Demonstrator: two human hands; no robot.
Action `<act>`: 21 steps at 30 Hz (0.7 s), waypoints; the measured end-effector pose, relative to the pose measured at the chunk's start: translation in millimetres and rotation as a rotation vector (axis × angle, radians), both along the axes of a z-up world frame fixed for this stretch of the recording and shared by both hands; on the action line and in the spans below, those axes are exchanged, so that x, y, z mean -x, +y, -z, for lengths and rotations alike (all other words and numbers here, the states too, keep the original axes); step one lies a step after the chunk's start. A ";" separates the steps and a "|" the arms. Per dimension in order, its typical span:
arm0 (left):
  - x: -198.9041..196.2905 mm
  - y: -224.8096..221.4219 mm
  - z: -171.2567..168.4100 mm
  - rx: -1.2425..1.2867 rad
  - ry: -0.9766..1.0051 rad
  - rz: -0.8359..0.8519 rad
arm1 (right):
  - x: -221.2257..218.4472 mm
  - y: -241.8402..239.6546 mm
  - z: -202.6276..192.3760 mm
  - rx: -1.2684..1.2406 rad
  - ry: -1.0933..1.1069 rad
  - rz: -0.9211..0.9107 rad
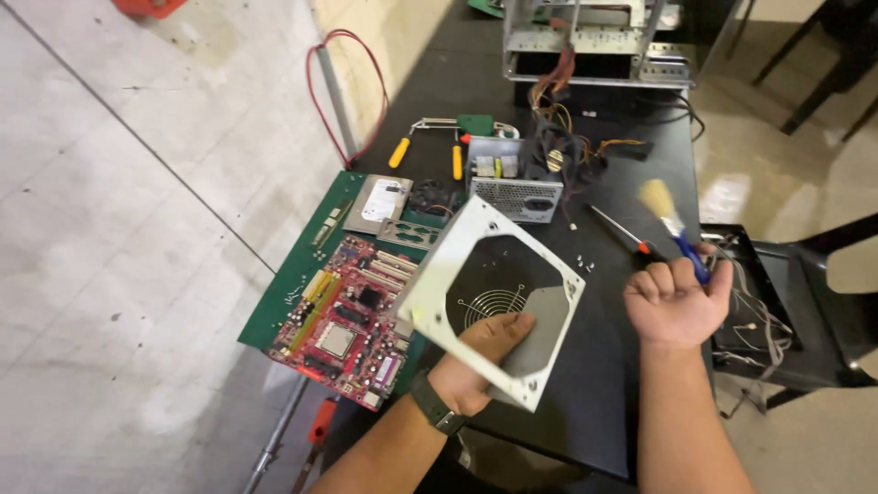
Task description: The person cleans a fan grill with a brush and then reassembles the metal housing of a computer power supply unit on a repair bench.
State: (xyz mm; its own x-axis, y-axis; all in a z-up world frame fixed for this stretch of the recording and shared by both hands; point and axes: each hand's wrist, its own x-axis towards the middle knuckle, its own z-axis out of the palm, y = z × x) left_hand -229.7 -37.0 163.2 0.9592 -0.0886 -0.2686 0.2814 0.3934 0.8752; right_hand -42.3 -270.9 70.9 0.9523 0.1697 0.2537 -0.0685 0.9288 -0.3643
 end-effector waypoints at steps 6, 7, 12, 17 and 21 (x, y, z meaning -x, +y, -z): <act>-19.6 13.9 24.9 0.117 -0.032 -0.146 | 2.7 2.3 -9.3 -0.036 0.062 0.058; -25.6 22.9 19.2 0.119 -0.028 -0.130 | 4.7 3.4 -14.1 -0.034 0.065 0.074; -77.4 58.5 -17.7 -0.140 -0.149 -0.354 | 0.2 -3.4 -20.1 -0.208 0.130 0.137; -118.3 22.2 -22.0 -0.224 -0.246 -0.427 | -22.1 -23.5 -2.8 -0.294 0.174 0.214; -183.8 -28.8 12.0 -0.111 -0.079 -0.219 | -31.1 -51.8 4.3 -0.427 0.169 0.312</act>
State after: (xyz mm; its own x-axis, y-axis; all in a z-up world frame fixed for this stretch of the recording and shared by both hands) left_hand -45.9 -65.8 151.2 0.9706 0.1495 -0.1887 0.1293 0.3374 0.9324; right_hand -11.2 -322.7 66.6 0.9743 -0.2115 0.0774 0.2088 0.9771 0.0416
